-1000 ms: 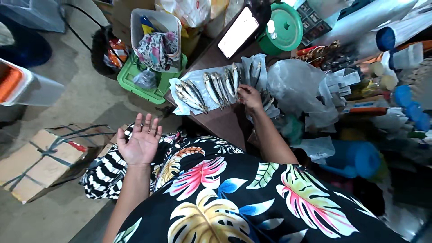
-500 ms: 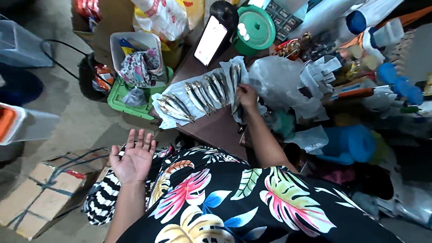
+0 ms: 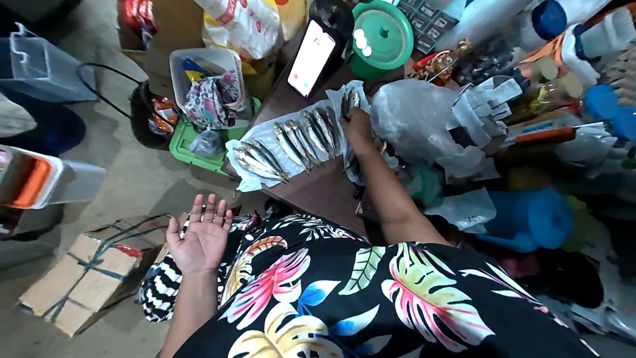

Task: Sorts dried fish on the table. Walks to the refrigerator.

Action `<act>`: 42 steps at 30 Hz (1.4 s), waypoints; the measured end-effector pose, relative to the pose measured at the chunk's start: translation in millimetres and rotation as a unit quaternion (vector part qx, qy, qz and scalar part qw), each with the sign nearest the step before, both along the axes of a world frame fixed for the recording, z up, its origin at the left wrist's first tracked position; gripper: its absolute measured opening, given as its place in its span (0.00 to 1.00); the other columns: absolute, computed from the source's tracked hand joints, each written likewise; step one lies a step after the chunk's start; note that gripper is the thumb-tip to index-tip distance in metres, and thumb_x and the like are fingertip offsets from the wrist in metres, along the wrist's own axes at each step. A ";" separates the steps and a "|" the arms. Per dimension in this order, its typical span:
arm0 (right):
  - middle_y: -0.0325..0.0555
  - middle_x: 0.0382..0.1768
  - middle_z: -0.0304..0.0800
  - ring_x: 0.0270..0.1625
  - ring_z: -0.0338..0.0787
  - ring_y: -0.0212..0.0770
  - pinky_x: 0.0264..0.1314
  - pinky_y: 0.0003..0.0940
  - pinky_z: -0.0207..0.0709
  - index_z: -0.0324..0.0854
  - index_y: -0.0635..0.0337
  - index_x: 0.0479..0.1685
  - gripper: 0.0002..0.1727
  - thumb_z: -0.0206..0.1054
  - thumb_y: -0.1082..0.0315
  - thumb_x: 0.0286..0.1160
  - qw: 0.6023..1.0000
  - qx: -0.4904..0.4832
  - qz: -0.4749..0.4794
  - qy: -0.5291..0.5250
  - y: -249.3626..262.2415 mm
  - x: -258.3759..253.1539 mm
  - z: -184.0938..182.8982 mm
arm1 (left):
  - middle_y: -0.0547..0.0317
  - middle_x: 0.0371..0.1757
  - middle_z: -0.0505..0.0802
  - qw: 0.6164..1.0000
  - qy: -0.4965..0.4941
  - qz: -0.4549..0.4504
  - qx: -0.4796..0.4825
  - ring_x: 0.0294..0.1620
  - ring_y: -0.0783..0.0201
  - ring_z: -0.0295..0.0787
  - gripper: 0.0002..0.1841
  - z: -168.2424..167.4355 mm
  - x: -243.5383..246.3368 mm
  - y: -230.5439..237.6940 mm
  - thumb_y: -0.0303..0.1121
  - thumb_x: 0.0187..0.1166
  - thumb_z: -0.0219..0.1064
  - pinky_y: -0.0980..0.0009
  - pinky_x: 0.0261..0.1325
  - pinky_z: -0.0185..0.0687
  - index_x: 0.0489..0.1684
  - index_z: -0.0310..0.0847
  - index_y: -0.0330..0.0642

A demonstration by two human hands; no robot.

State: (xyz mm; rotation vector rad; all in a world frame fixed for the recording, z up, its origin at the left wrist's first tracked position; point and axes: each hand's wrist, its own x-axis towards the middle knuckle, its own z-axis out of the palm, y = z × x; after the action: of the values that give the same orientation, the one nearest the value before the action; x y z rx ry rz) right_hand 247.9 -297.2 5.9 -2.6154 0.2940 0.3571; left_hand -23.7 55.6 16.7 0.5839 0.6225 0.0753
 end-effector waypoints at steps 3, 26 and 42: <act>0.64 0.60 0.90 0.65 0.89 0.61 0.70 0.61 0.79 0.86 0.67 0.61 0.19 0.66 0.61 0.82 0.999 0.035 -0.028 -0.007 -7.0 -1.6 1.8 | 0.56 0.71 0.88 1.000 0.012 0.002 0.006 0.70 0.56 0.87 0.44 4.6 4.8 -1.0 0.62 0.85 0.10 0.54 0.72 0.80 0.80 0.68 0.54; 0.49 0.49 0.90 0.36 0.87 0.31 0.38 0.28 0.82 0.82 0.65 0.68 0.19 0.66 0.63 0.86 0.930 0.357 0.004 0.088 19.8 -68.7 15.9 | 0.55 0.78 0.80 1.000 0.007 -0.003 0.001 0.76 0.54 0.80 0.40 2.2 0.9 -7.9 0.60 0.87 0.15 0.53 0.76 0.75 0.83 0.65 0.52; 0.59 0.40 0.92 0.44 0.93 0.55 0.53 0.54 0.86 0.84 0.68 0.54 0.20 0.68 0.57 0.82 0.973 0.170 0.158 -0.019 69.4 -88.0 12.9 | 0.53 0.81 0.77 0.999 -0.008 0.004 0.032 0.79 0.53 0.77 0.44 14.5 -11.1 -14.8 0.61 0.84 0.09 0.53 0.78 0.72 0.86 0.61 0.52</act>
State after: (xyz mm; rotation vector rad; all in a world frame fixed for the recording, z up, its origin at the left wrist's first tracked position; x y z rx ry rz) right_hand 160.0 -227.8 18.8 -2.3222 -0.1881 0.4215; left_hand -34.9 40.7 31.2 0.6415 0.6092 0.1082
